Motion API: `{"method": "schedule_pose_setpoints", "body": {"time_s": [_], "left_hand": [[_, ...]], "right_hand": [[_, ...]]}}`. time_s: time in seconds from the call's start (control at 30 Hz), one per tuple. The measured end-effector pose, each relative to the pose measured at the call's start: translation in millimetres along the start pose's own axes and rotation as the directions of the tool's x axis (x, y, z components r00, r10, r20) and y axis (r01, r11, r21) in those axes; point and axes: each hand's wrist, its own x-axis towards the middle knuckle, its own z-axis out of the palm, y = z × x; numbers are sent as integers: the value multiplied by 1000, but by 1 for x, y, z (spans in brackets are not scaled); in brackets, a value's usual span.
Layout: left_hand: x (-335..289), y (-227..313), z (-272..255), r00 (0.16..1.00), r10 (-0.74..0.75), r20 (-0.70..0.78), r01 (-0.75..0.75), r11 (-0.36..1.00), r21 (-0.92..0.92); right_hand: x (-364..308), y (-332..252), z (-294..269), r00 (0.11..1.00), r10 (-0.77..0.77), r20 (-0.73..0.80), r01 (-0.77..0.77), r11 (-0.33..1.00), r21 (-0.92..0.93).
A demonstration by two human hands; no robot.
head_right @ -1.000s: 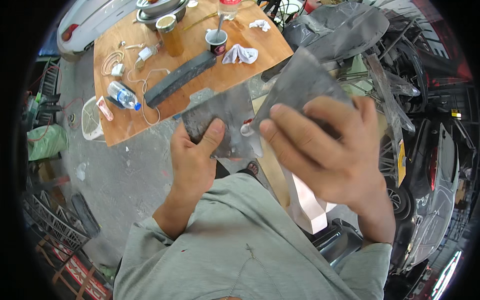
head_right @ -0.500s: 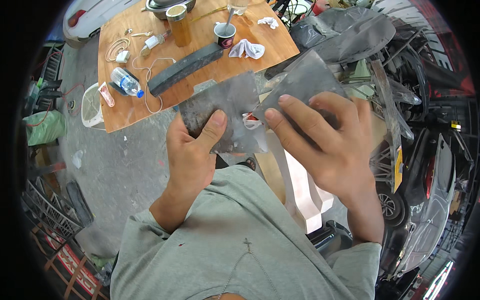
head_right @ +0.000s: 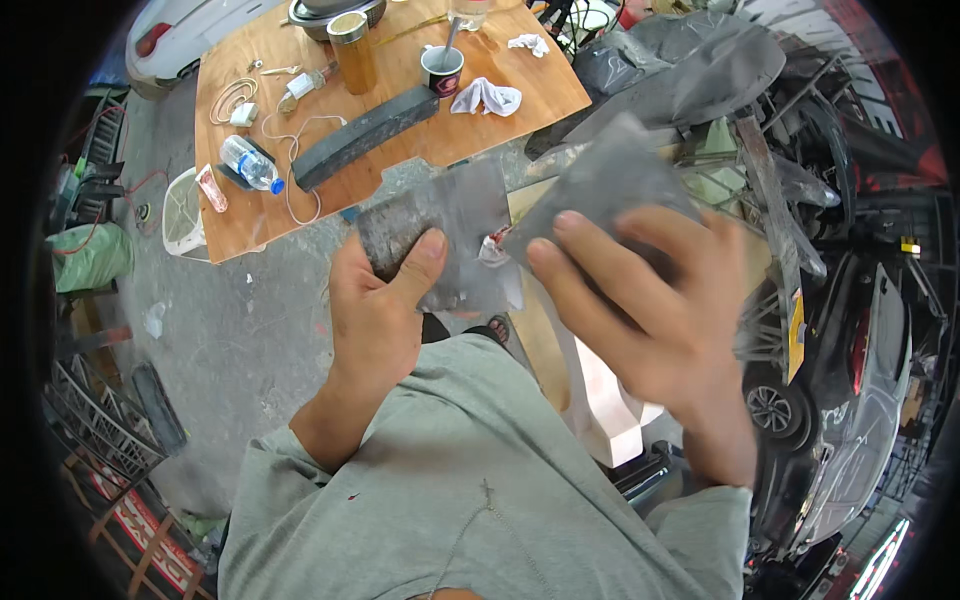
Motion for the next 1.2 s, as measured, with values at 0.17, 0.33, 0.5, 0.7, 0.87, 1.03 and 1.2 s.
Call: {"method": "schedule_pose_setpoints", "body": {"time_s": [0.17, 0.33, 0.5, 0.7, 0.87, 1.03, 1.2], "left_hand": [[-1, -7, -1, 1000, -13, 5, 13, 999, -35], [-4, 5, 7, 995, -54, 80, 72, 968, -242], [0, 1, 12, 998, 5, 64, 20, 919, -393], [4, -5, 0, 999, -2, 46, 17, 943, -333], [4, -3, -5, 986, 163, 25, -164, 985, 44], [0, 2, -5, 911, 376, 167, -404, 743, 533], [12, -5, 0, 823, 515, 240, -553, 629, 546]], "right_hand": [[-6, -4, 8, 999, 41, -25, -39, 997, 63], [-31, -16, 39, 893, 363, -265, -190, 839, 510], [-25, -52, 72, 785, 562, -261, -120, 551, 826], [-27, -57, 102, 734, 663, -145, -428, 619, 658], [-49, -39, 81, 693, 720, 27, -607, 564, 560], [-7, -32, 38, 882, 467, 68, -451, 793, 410], [-26, -49, 59, 878, 454, 153, -462, 720, 517]]}}
